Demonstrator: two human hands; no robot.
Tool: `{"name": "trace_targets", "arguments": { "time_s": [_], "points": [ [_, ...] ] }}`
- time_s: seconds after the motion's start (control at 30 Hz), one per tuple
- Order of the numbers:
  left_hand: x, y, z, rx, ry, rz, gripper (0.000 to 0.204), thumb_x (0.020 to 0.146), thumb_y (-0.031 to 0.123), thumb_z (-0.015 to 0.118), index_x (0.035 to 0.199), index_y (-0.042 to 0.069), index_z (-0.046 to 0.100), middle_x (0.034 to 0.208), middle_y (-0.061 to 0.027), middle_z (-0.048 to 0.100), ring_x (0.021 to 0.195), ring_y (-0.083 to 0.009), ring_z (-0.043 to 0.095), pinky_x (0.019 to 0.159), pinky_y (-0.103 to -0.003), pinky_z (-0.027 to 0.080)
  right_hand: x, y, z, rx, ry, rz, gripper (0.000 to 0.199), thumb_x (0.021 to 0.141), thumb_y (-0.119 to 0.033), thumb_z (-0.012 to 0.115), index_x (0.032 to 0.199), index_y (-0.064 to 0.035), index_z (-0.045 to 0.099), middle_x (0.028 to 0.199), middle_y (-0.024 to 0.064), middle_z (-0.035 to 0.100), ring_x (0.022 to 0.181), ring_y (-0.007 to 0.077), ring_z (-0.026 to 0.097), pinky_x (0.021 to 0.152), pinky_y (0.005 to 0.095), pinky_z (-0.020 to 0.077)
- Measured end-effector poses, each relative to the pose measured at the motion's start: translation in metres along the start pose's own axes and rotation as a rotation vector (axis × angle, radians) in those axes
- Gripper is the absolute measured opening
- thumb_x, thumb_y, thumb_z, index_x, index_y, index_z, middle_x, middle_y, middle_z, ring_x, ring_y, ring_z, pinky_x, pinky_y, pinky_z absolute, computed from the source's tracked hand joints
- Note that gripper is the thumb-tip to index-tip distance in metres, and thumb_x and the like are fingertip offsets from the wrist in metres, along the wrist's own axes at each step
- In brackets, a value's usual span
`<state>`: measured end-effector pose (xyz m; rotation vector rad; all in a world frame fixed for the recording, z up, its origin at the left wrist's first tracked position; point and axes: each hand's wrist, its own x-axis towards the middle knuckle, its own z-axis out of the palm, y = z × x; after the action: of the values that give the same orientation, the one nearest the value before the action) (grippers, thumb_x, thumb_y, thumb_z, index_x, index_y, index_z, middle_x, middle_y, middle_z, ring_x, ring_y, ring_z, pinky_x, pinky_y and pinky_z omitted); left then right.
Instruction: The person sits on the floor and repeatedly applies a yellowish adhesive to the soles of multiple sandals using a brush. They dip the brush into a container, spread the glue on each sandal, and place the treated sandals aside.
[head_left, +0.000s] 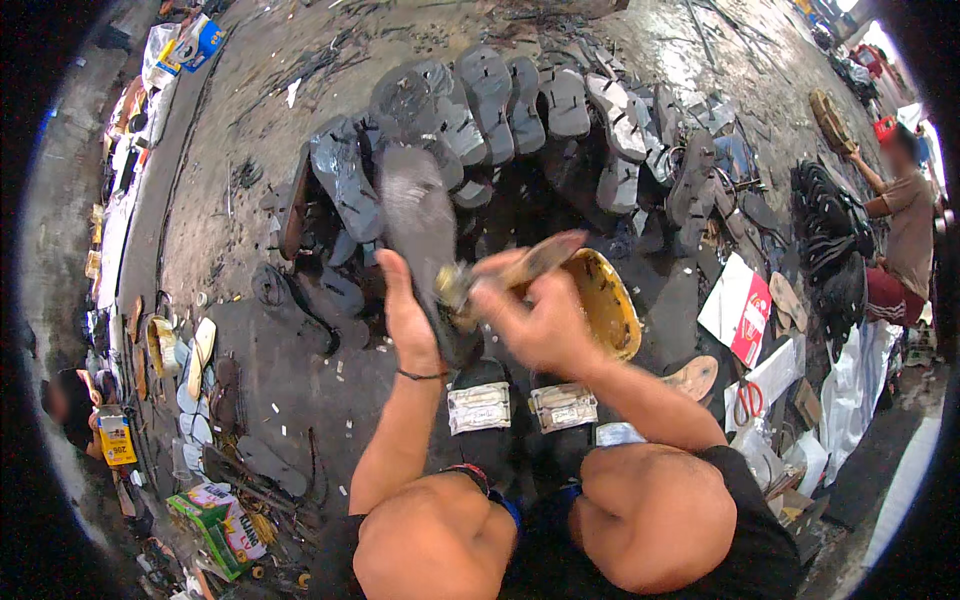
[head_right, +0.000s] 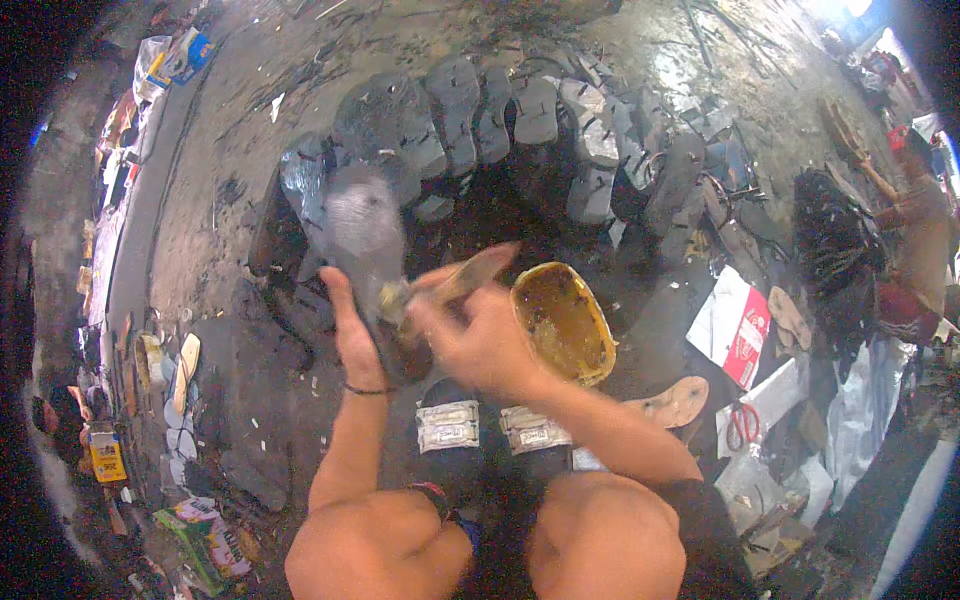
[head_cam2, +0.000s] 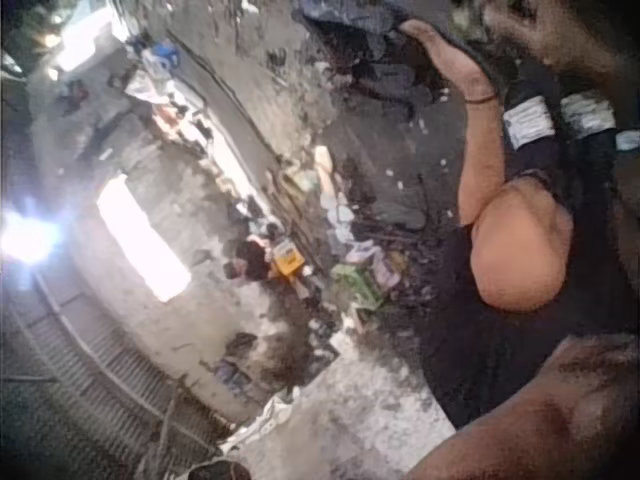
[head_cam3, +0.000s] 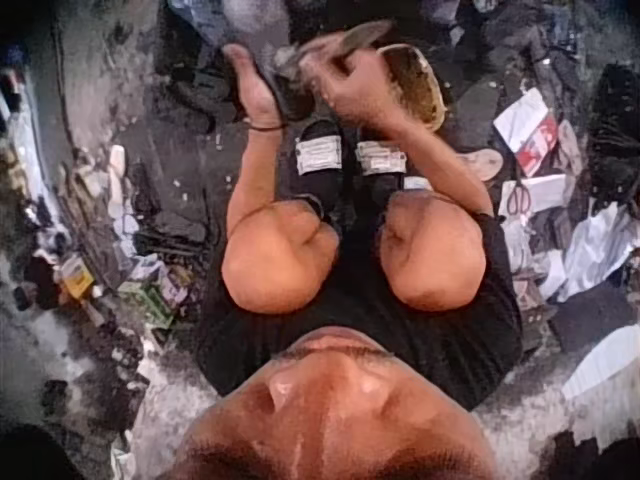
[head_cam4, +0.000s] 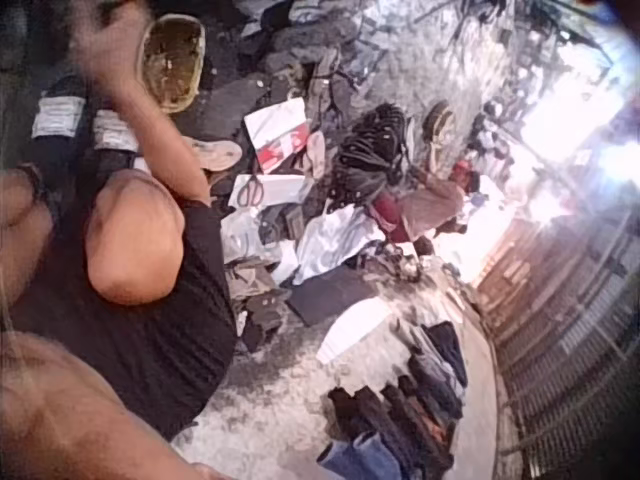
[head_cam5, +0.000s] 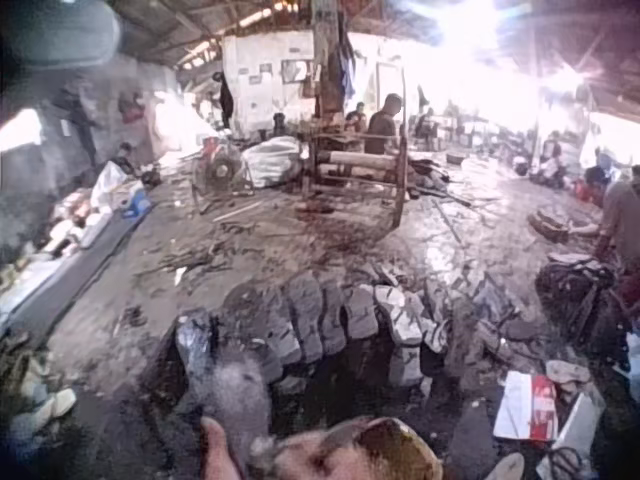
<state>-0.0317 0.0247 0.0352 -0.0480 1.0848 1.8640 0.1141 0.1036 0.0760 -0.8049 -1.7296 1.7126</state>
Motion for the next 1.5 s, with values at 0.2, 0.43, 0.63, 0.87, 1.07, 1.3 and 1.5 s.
{"name": "trace_targets", "arguments": {
  "time_s": [0.2,0.43,0.63,0.87,1.07,1.3,1.5],
  "points": [
    [0.012,-0.004,0.029,-0.089,-0.312,-0.252,0.039,0.106,0.033,0.043,0.133,0.008,0.056,0.124,-0.0074,0.066,0.115,-0.0218,0.062,0.102,-0.041,0.048,-0.022,-0.027,-0.04,0.131,0.114,-0.027,0.024,0.094,-0.016,0.07,0.113,-0.0001,0.066,0.099,0.0086,0.072,0.091,0.0127,0.066,0.08,0.0301,0.0533],
    [0.136,-0.021,0.134,-0.141,-0.472,-0.187,0.03,0.107,0.024,0.047,0.124,0.003,0.059,0.122,-0.0061,0.066,0.108,-0.0194,0.063,0.096,-0.033,0.05,-0.057,-0.002,-0.101,0.218,0.446,0.025,0.023,0.097,-0.01,0.066,0.117,0.0017,0.063,0.103,0.0056,0.068,0.093,0.0096,0.062,0.084,0.0262,0.0499],
    [0.123,-0.064,0.081,-0.044,-0.309,-0.081,0.029,0.105,0.022,0.053,0.126,0.003,0.058,0.121,-0.0106,0.066,0.108,-0.0217,0.064,0.096,-0.036,0.052,-0.072,0.041,-0.104,0.239,0.458,0.143,0.025,0.096,-0.011,0.068,0.118,0.0012,0.063,0.108,0.0073,0.067,0.097,0.0124,0.062,0.087,0.0288,0.0505],
    [-0.094,-0.049,-0.163,0.744,0.183,0.233,0.034,0.101,0.017,0.061,0.13,0.0,0.059,0.121,-0.0112,0.069,0.108,-0.0205,0.067,0.091,-0.033,0.055,-0.078,0.085,-0.114,-0.014,0.365,0.182,0.03,0.097,-0.017,0.068,0.121,0.0006,0.064,0.113,0.0085,0.067,0.102,0.0161,0.062,0.091,0.0315,0.0501],
    [-0.182,0.028,-0.352,1.273,1.298,0.616,0.049,0.088,0.018,0.068,0.131,0.0,0.054,0.13,-0.0201,0.057,0.122,-0.037,0.053,0.108,-0.047,0.04,-0.058,0.123,-0.13,-1.013,0.256,-0.071,0.031,0.093,-0.023,0.07,0.108,0.0034,0.07,0.11,0.0214,0.07,0.102,0.0364,0.067,0.086,0.0441,0.0528],
    [-0.207,0.087,-0.462,1.116,1.671,-0.316,0.073,0.082,0.038,0.079,0.135,-0.001,0.047,0.134,-0.0209,0.059,0.125,-0.0377,0.057,0.104,-0.05,0.044,-0.084,0.084,-0.151,-0.986,0.15,0.199,0.037,0.092,-0.029,0.067,0.099,0.0075,0.069,0.097,0.0318,0.067,0.095,0.0465,0.065,0.085,0.0523,0.0496],
    [-0.209,0.048,-0.337,0.217,0.957,0.578,0.04,0.077,0.004,0.07,0.115,-0.003,0.06,0.107,-0.0097,0.067,0.1,-0.0218,0.063,0.093,-0.036,0.048,-0.13,0.109,-0.192,-1.061,-0.023,0.246,0.033,0.091,-0.027,0.067,0.102,0.0037,0.069,0.099,0.0272,0.067,0.094,0.0409,0.064,0.085,0.0491,0.0475]
  ]
}}
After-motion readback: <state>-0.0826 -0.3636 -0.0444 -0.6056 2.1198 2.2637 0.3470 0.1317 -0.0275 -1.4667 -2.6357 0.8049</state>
